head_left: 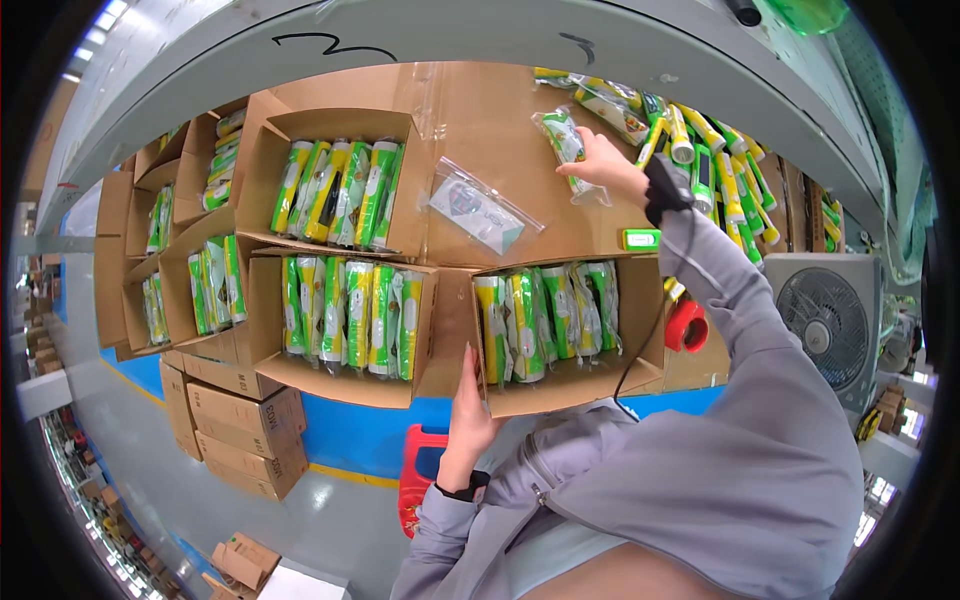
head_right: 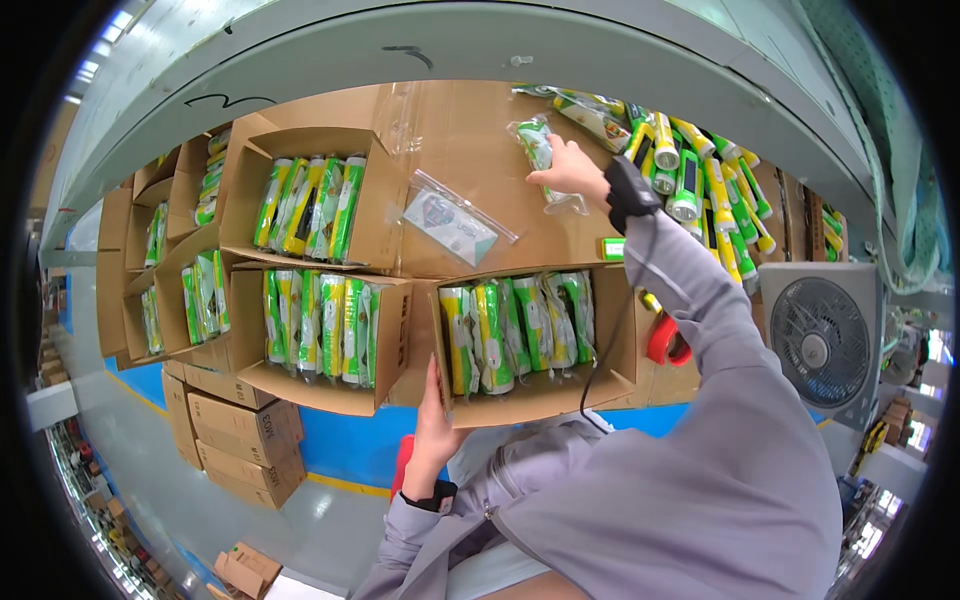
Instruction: Packaging green tube products into cardboard boxes and scanning them with a handheld barcode scanner on a factory assembly line.
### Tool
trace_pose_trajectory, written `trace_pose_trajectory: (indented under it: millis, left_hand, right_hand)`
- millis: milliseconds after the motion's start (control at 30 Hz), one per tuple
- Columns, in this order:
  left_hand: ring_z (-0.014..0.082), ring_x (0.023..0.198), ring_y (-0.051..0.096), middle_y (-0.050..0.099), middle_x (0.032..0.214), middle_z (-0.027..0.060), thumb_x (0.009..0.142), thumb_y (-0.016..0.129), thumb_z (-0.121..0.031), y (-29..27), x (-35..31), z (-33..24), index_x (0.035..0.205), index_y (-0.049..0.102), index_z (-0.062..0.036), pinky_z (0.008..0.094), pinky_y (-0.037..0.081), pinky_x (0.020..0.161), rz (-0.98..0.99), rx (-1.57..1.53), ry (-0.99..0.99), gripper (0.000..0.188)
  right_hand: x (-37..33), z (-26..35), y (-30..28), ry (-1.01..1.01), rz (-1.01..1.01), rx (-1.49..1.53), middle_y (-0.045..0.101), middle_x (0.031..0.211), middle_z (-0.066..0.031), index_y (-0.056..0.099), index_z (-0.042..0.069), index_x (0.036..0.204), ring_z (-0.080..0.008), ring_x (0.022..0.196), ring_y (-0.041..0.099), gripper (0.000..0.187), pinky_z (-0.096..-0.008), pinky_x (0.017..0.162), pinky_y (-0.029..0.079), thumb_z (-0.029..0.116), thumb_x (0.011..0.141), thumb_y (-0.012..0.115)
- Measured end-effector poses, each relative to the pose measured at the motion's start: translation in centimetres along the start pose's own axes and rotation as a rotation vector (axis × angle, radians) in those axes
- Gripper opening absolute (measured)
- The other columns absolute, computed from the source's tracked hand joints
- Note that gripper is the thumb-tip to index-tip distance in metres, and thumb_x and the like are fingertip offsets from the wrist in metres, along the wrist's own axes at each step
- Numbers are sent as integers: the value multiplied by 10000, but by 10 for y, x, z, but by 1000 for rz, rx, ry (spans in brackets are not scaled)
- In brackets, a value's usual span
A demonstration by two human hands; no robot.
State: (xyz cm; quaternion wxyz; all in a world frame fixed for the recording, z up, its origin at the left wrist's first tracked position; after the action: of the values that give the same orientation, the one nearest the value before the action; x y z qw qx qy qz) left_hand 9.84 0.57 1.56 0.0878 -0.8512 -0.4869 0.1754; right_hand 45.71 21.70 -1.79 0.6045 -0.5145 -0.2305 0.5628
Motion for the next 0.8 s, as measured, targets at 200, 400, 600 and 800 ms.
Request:
trace_pose_trajectory:
  millis: [200,400,600,800]
  left_hand:
    - [343,1157,519,471,1302,226,653,770,-18,5,-15,3,1430,147,14,373,440,930,-81,55,-43,997]
    - [396,1152,496,454,1294,256,634,787,-42,5,-12,1,1414,170,35,394,436,934,-58,114,-30,997]
    - [349,1110,551,497,1257,238,665,768,-45,-3,-9,12,1395,239,34,377,463,900,4,141,8,905]
    - [329,1138,534,476,1282,224,687,741,-26,-14,-7,15,1380,270,34,371,444,933,93,76,7,839]
  right_hand:
    - [47,-28,44,254,70,-226,523,1181,-273,400,-105,1203,-356,1083,565,682,-378,916,474,237,675,666]
    - [28,-49,21,322,296,1015,637,915,-233,549,-64,913,-309,831,650,358,-352,780,522,204,678,571]
    - [-112,-11,-73,-78,197,1418,645,954,-144,556,-32,1037,-238,824,652,334,-306,763,534,199,799,594]
    - [-207,20,-45,204,539,1382,650,907,-65,566,3,1080,-112,780,624,359,-245,721,502,168,781,678]
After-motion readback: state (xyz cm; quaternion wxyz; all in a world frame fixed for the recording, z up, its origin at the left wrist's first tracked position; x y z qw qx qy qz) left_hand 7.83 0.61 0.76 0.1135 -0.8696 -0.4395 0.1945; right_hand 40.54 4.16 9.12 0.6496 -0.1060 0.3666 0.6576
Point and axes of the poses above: each hand's wrist, its own x-axis towards the middle knuckle, its own y-axis out of the palm, z = x × y, the point moved 8 cm from there along x, towards the middle knuckle
